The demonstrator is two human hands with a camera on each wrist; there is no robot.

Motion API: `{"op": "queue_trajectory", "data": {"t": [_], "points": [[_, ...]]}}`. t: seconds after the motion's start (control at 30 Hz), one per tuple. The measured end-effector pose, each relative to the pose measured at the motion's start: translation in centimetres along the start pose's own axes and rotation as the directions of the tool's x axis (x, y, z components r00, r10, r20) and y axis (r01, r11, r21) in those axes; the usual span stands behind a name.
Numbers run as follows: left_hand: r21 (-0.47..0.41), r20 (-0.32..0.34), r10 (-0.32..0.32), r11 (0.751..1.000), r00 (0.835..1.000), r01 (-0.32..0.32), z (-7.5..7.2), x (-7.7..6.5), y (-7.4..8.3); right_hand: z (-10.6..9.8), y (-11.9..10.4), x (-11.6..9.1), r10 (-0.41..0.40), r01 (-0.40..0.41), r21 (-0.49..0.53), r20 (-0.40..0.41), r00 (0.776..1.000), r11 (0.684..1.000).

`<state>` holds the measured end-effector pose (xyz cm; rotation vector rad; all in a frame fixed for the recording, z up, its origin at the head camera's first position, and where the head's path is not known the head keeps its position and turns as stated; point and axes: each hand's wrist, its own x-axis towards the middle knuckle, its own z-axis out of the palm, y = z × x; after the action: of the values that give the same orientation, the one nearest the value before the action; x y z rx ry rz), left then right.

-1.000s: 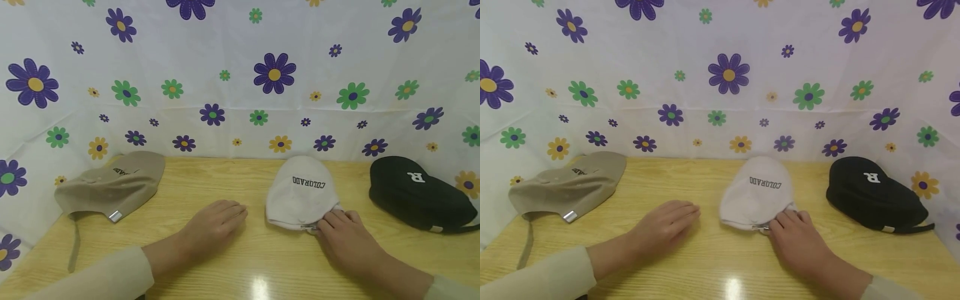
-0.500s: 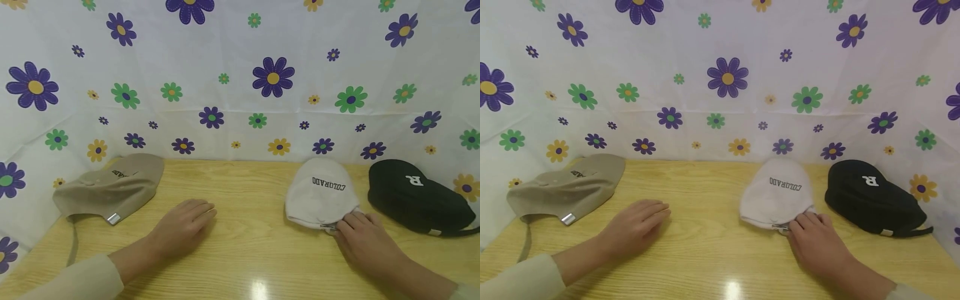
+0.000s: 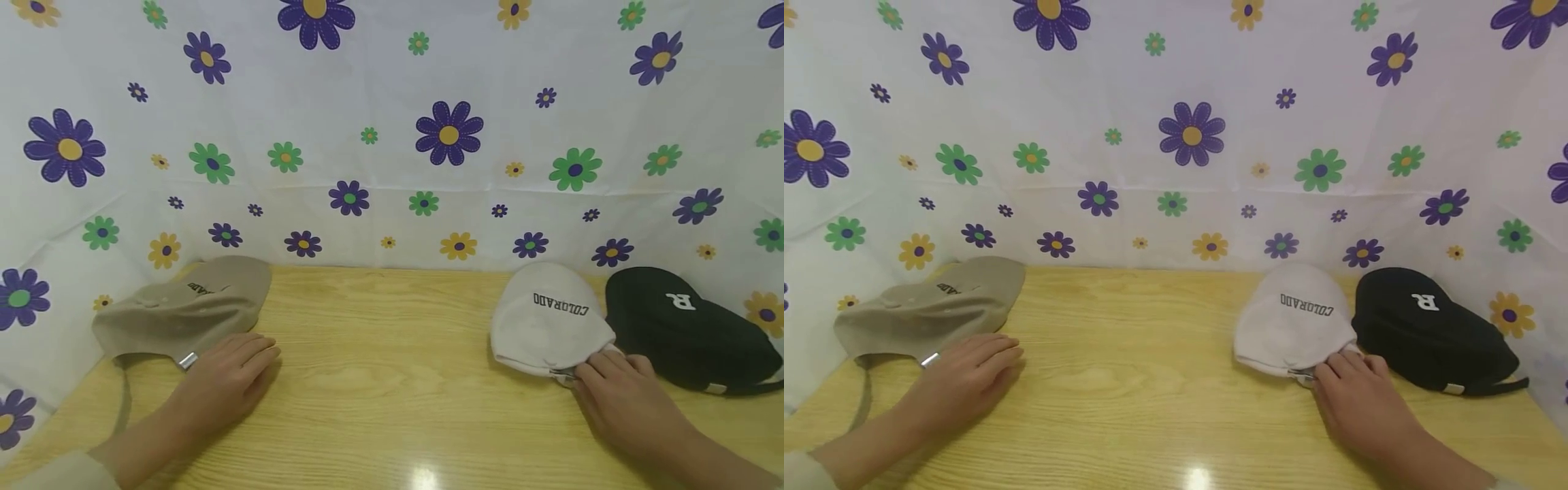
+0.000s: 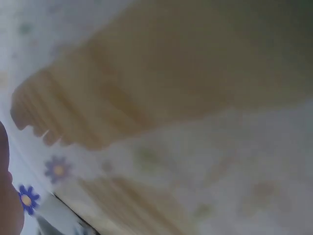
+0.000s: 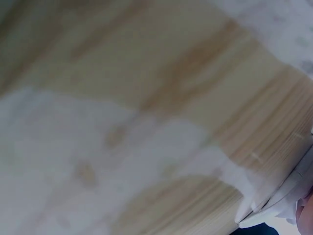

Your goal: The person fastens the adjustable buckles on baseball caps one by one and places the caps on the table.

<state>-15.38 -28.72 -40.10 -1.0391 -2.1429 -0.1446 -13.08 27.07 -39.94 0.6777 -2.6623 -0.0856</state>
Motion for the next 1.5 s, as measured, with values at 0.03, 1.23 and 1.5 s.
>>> {"op": "queue_trajectory", "data": {"t": [0.03,1.23,1.5], "points": [[0.009,-0.011,-0.005,1.000,1.000,0.005,-0.2,-0.4,-0.3,0.0,0.1,-0.1,0.003,-0.003,-0.001,0.000,1.000,1.000],[0.174,0.094,-0.175,0.972,0.980,0.157,-3.4,-5.5,-4.5,-0.5,0.5,-0.4,0.091,-0.082,0.061,-0.177,0.980,0.995],[0.157,0.060,-0.204,0.969,0.977,0.192,-3.3,-5.4,-4.1,-0.2,0.3,-0.3,0.041,-0.020,0.089,-0.244,0.969,0.996]]}}
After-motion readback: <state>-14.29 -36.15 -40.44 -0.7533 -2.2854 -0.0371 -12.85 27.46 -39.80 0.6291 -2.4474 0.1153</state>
